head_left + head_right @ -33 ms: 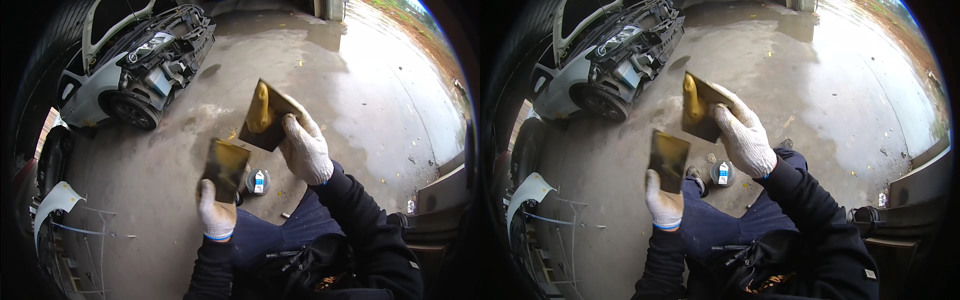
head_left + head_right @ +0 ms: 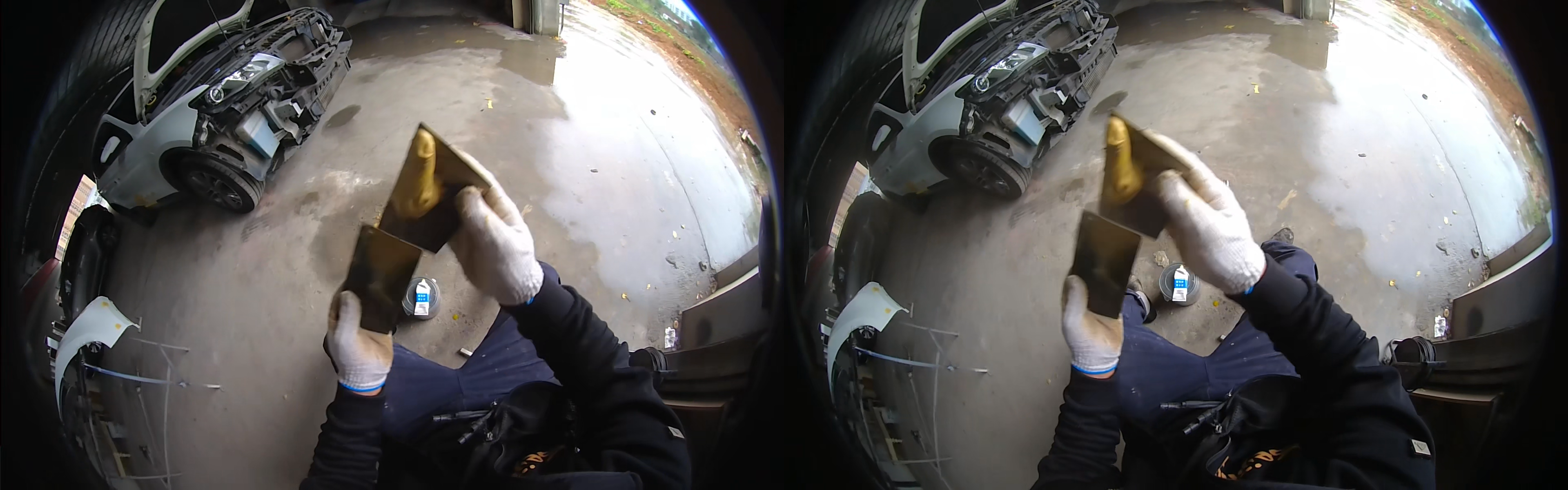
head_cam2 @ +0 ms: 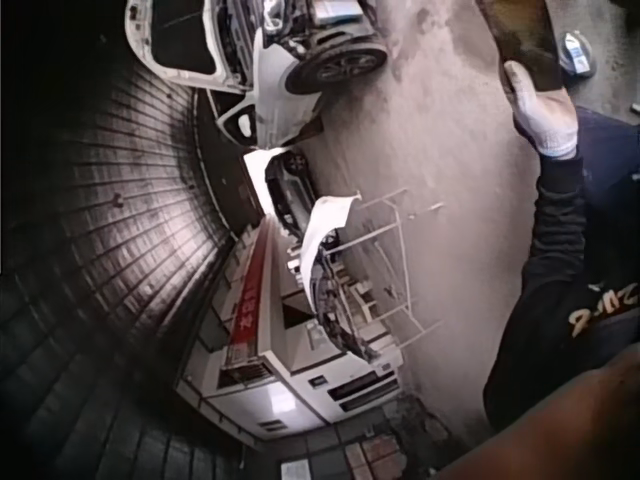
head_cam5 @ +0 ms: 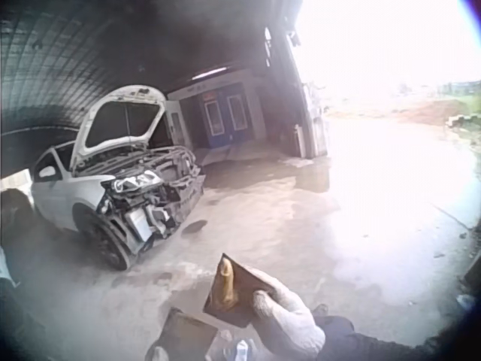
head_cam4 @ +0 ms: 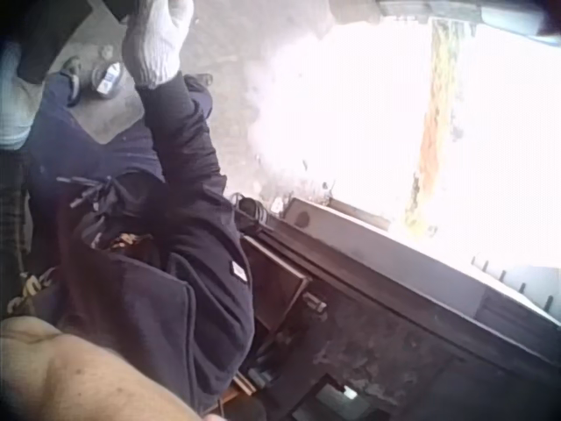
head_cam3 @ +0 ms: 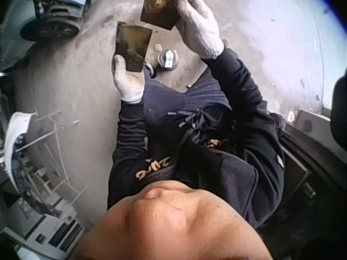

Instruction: The person scoops yellow body filler from a can onto a metal spreader and applies it to a damaged area on the side of a white car. They smooth the filler over the panel using the spreader and a sanding block.

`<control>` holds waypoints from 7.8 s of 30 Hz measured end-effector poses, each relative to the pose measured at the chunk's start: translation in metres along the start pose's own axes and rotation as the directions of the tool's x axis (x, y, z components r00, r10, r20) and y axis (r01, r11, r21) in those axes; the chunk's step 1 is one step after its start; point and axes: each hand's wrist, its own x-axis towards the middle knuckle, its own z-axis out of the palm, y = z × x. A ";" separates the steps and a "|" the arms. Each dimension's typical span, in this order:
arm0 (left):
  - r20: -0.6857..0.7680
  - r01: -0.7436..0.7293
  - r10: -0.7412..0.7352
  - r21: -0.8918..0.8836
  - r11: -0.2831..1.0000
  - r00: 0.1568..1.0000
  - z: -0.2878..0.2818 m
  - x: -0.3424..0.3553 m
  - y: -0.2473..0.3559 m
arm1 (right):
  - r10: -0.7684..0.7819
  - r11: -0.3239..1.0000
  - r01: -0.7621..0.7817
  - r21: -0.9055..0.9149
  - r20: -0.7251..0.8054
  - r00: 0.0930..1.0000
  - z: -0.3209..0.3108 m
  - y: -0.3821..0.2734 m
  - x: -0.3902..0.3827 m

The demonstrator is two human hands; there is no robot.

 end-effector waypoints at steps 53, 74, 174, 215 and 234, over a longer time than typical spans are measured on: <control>0.002 -0.339 0.400 0.531 0.776 0.917 0.024 0.014 0.003 | -0.306 0.331 0.456 -0.826 0.364 0.880 -0.008 0.028 -0.021; 0.082 -0.294 0.283 0.308 0.905 0.956 0.038 0.023 0.022 | -0.225 0.818 0.126 -0.561 -0.110 0.968 -0.008 0.008 -0.016; 0.025 -0.533 0.577 0.417 0.736 0.817 0.028 0.020 0.033 | 0.010 0.396 0.393 -0.830 0.432 0.902 0.000 0.029 -0.033; 0.143 -0.524 0.548 0.557 0.644 0.824 0.020 0.020 0.037 | -0.042 0.473 0.325 -0.819 0.347 0.937 -0.002 0.021 -0.025; 0.079 -0.319 0.310 0.223 0.921 0.948 0.019 0.020 0.040 | 0.070 0.752 -0.048 -0.657 0.007 0.998 -0.019 0.019 -0.029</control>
